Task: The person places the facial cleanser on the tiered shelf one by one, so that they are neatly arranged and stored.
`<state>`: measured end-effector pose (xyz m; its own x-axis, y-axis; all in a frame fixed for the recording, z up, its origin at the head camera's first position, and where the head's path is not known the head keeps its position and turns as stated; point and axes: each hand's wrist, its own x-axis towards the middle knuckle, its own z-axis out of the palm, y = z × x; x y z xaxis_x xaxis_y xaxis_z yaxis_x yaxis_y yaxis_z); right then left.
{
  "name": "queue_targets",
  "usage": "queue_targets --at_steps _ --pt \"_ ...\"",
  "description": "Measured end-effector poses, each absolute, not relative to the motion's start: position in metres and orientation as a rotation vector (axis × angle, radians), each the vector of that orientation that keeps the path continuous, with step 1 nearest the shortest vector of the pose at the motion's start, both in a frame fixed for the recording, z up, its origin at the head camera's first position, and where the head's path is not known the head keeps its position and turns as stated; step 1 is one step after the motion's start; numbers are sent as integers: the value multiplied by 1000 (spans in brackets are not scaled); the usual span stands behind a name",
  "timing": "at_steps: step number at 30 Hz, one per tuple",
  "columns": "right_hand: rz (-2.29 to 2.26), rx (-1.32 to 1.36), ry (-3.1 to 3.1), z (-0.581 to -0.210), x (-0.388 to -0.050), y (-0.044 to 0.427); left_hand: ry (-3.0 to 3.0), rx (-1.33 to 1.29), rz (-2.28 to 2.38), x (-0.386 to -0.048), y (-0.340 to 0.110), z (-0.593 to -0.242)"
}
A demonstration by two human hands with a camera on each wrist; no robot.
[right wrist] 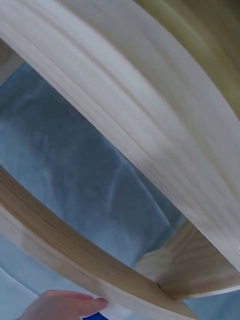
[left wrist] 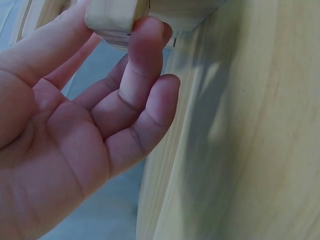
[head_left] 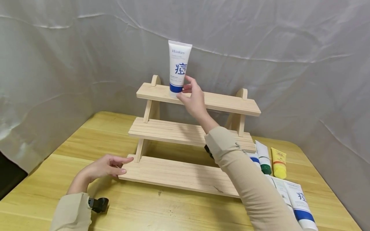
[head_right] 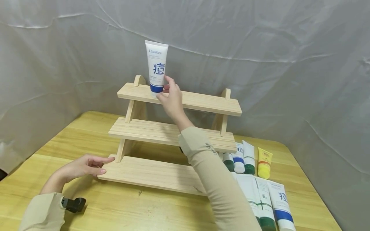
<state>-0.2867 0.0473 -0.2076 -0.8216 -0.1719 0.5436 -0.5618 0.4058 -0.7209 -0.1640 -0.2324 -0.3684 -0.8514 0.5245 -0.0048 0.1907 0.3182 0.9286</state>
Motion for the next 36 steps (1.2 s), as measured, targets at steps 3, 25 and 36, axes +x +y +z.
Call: queue_targets --at_steps 3,25,36 --pt "1403 666 -2321 -206 -285 43 2284 656 1542 -165 -232 -369" --pt "1632 691 -2123 -221 -274 78 2246 647 1552 -168 -236 -373" --pt "1686 729 -2105 -234 -256 111 2245 641 1578 -168 -239 -377"
